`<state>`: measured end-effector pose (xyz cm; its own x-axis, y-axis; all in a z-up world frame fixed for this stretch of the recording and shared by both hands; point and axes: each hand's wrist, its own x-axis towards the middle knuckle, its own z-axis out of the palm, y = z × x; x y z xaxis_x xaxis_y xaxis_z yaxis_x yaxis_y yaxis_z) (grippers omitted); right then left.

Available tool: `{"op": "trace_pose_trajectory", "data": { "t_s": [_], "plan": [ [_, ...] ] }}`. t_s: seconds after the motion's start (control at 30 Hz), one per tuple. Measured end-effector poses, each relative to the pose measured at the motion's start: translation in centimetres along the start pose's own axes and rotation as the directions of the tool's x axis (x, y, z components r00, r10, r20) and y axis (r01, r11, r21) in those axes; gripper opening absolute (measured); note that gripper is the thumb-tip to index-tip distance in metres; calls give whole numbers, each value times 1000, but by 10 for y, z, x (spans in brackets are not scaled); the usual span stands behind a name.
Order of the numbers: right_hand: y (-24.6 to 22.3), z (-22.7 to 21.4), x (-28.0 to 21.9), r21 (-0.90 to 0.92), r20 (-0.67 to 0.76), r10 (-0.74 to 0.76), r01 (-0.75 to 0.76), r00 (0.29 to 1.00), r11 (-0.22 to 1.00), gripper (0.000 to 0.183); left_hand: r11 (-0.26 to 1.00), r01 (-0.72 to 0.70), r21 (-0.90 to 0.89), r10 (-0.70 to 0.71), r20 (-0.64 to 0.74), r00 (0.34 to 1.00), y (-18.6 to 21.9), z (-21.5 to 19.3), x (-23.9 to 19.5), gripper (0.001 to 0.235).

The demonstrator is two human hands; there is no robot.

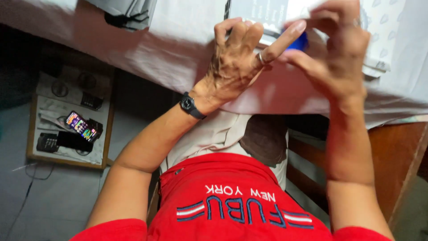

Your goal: Folding and pressing paper food wrappers to prepare them for packaging food items.

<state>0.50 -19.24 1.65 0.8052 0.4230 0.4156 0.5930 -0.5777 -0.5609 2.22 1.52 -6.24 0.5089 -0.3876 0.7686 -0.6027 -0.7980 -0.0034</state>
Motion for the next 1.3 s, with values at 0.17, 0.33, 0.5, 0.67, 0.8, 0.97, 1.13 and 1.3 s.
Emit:
{"op": "trace_pose_trajectory", "data": {
  "t_s": [0.17,0.33,0.5,0.67,0.8,0.97,1.13,1.3],
  "plan": [
    [-19,16,24,21,31,-20,19,999,1000,32,996,13,-92,-12,4,1000,0,-3,3,51],
    [-2,6,-19,-417,-91,-290,228,953,880,40,979,29,-200,-2,136,991,-6,-11,3,61],
    [11,12,-45,-492,-198,-367,231,909,839,15,968,67,-243,-65,18,998,27,7,17,47],
    [16,13,-48,-495,-210,-351,210,912,843,26,902,14,-431,-61,-97,993,51,23,23,28],
    [27,10,-56,-479,-201,-306,179,931,859,30,730,-121,-673,-107,-287,952,-12,51,-5,19],
    [24,12,-52,-426,-233,-291,172,928,888,34,910,260,-325,-302,-87,949,-49,-20,1,15],
    [20,12,-51,-434,-230,-279,158,932,887,30,851,58,-522,-91,-38,995,17,15,18,23],
    [26,8,-56,-434,-203,-241,133,949,891,30,824,93,-559,-88,35,995,-41,16,-9,34]
  ]
}}
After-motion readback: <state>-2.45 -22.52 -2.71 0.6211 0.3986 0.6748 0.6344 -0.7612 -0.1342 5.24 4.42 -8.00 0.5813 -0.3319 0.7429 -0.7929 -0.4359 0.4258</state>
